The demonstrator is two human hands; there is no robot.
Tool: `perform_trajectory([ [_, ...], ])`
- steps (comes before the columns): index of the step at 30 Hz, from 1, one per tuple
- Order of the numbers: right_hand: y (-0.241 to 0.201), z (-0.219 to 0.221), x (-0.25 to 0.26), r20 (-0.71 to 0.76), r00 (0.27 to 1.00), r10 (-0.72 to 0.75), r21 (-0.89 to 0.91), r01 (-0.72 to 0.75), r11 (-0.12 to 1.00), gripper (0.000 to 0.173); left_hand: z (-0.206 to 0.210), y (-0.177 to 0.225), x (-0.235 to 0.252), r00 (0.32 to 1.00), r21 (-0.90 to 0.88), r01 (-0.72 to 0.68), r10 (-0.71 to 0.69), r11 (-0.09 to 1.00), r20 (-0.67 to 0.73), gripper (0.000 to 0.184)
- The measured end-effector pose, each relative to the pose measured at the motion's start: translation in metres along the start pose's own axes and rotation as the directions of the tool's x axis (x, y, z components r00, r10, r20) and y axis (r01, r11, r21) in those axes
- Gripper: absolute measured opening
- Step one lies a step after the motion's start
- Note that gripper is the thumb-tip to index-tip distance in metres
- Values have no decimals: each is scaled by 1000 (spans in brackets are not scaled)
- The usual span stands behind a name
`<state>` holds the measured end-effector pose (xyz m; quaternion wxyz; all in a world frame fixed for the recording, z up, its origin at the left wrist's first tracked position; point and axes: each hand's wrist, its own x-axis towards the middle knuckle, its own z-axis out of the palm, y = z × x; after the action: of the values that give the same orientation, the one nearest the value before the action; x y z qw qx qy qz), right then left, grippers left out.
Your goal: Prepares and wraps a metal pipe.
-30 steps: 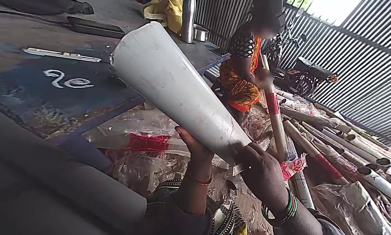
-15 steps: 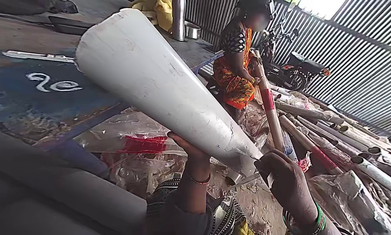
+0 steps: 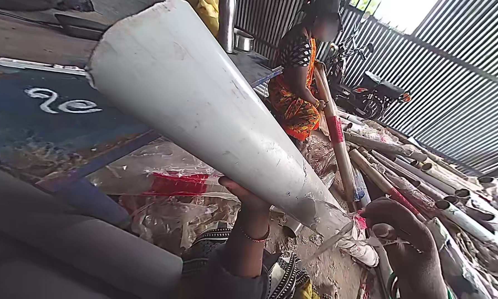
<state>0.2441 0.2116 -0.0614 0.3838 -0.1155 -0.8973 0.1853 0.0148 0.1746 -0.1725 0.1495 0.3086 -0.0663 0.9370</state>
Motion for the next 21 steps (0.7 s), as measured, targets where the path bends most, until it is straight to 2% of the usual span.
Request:
perform_trajectory([
  [3, -8, 3, 9, -40, 997, -67, -69, 64, 996, 37, 25, 8, 8, 995, 34, 18, -14, 999, -99, 46],
  [7, -19, 26, 21, 2, 986, -165, -291, 159, 943, 39, 14, 5, 7, 998, 69, 14, -10, 997, -65, 50],
  [11, -20, 47, 35, 39, 969, -244, -379, 240, 894, 35, 26, 11, 4, 993, 211, 10, 15, 977, -116, 49],
  [13, -17, 54, 40, 45, 958, -284, -430, 275, 860, 22, 20, 10, 4, 998, 146, 26, -18, 989, -56, 49],
  [14, -15, 56, 41, 40, 951, -306, -446, 291, 846, 17, 13, 7, 3, 999, 59, 49, -49, 997, -6, 51],
  [16, -13, 59, 43, 36, 934, -355, -481, 328, 813, 12, 10, 6, 5, 996, -36, 92, -93, 995, -11, 51],
  [19, -13, 61, 47, 52, 902, -428, -545, 385, 745, 13, 6, 10, -8, 994, 131, 86, -77, 988, -71, 51],
  [21, -10, 62, 49, 55, 892, -448, -561, 399, 726, 14, 3, 7, -6, 998, 116, 61, -58, 991, -29, 51],
])
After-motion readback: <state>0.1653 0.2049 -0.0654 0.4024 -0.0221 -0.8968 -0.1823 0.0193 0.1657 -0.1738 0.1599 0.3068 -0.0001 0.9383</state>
